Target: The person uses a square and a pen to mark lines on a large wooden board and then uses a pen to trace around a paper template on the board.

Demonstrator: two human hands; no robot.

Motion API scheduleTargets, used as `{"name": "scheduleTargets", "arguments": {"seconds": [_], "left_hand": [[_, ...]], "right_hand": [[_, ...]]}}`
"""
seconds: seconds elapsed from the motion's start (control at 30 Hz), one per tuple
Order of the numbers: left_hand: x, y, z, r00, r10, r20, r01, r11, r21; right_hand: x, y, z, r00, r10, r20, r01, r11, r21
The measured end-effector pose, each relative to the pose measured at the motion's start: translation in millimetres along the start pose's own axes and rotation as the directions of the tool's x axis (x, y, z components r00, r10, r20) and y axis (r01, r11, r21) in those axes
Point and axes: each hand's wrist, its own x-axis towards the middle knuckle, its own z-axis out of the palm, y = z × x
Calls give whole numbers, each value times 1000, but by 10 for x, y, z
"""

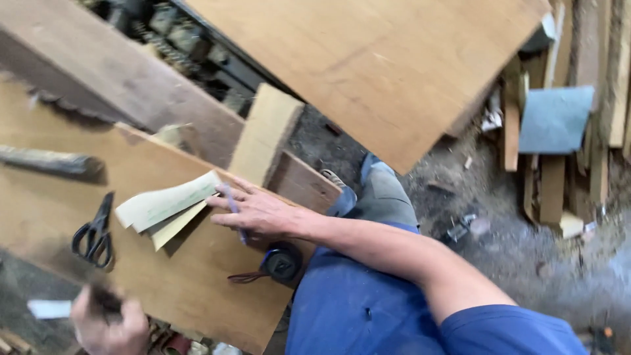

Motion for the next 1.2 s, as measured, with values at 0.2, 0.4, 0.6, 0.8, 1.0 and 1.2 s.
{"name": "scheduleTargets", "arguments": {"seconds": [0.2, 0.4, 0.6, 0.8, 1.0, 1.2], "left_hand": [[1206, 2097, 1775, 420, 659, 624, -886, 446, 125], [1129, 2273, 3502, 2, 812, 583, -927, 220, -304], [1032, 2250, 4158, -85, 867, 492, -907, 137, -398], [960, 2070, 4381, -75, 721, 689, -935, 190, -300], [856, 1988, 4425, -47, 568, 821, -937, 260, -233], [833, 2220, 4422, -46, 409, 911, -935, 304, -183]], "right_hand": [[-1347, -99, -1304, 933, 215, -287, -158, 965, 210], [-2835, -317, -1364, 208, 803, -559, -880, 403, 251], [-2645, -397, -1437, -119, 881, -458, -629, 289, 721], [-2520, -285, -1348, -142, 933, -331, -530, 211, 821], [-2479, -384, -1450, -142, 955, -260, -479, 164, 862], [-2430, -447, -1549, -115, 968, -224, -525, 132, 841]]}}
